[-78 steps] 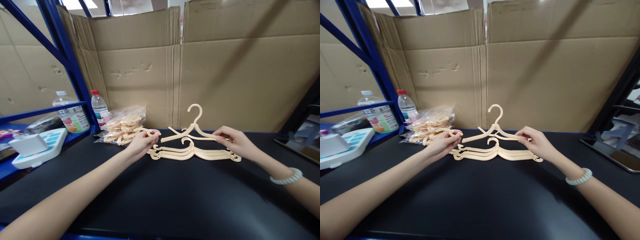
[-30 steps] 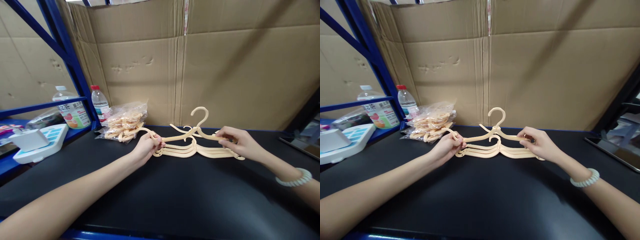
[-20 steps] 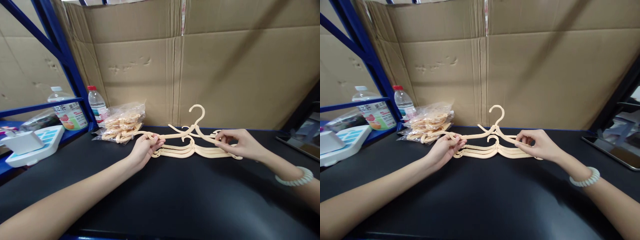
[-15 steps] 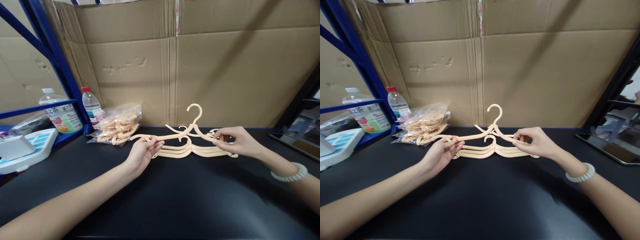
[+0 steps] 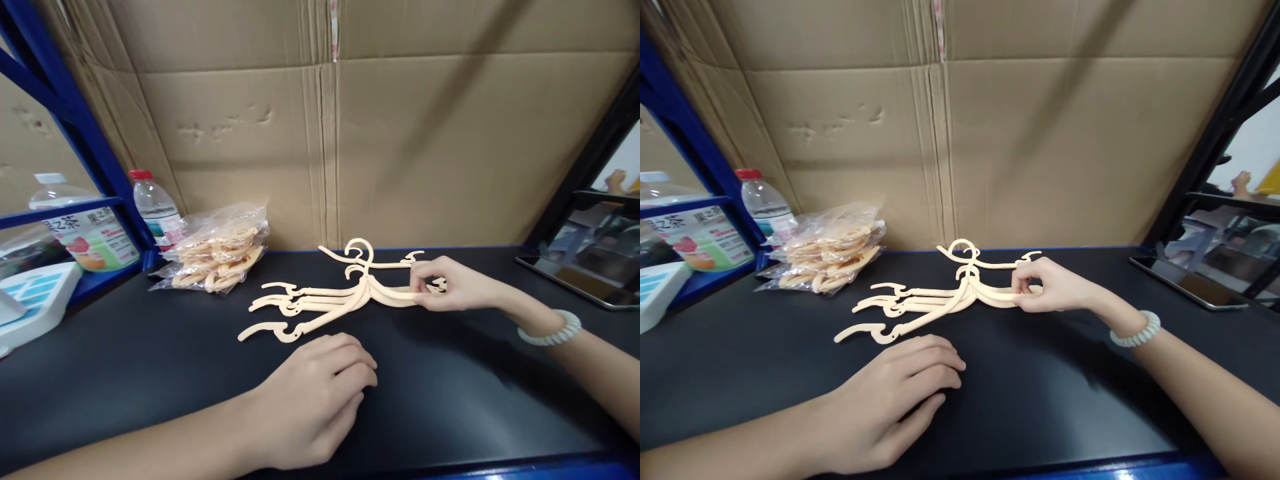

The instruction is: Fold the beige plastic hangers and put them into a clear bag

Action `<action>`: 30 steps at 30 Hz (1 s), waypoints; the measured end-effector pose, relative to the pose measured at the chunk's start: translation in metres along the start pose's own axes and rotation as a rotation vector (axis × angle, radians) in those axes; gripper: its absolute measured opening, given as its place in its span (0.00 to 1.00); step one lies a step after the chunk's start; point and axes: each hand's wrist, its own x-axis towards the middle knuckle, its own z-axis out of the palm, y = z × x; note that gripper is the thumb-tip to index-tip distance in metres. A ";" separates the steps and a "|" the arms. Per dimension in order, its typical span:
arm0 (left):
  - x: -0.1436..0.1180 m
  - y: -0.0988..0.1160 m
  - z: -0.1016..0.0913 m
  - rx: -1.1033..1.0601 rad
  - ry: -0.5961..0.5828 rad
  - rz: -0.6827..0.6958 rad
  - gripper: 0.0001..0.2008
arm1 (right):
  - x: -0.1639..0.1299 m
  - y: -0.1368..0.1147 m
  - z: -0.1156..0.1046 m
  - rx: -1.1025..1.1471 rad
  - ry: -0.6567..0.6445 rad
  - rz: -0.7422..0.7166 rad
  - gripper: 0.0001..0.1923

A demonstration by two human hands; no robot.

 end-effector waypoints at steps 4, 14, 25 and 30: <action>0.000 -0.001 -0.001 0.129 -0.021 -0.080 0.11 | 0.000 0.003 0.002 -0.078 -0.079 0.012 0.05; -0.001 -0.004 0.002 0.205 -0.012 -0.207 0.11 | -0.004 0.004 -0.002 -0.042 -0.300 0.090 0.06; -0.001 -0.004 0.003 0.244 0.004 -0.295 0.13 | -0.003 0.005 -0.005 -0.099 -0.249 0.160 0.04; -0.002 -0.007 0.004 0.240 -0.007 -0.320 0.14 | -0.002 0.006 -0.005 -0.136 -0.177 0.156 0.11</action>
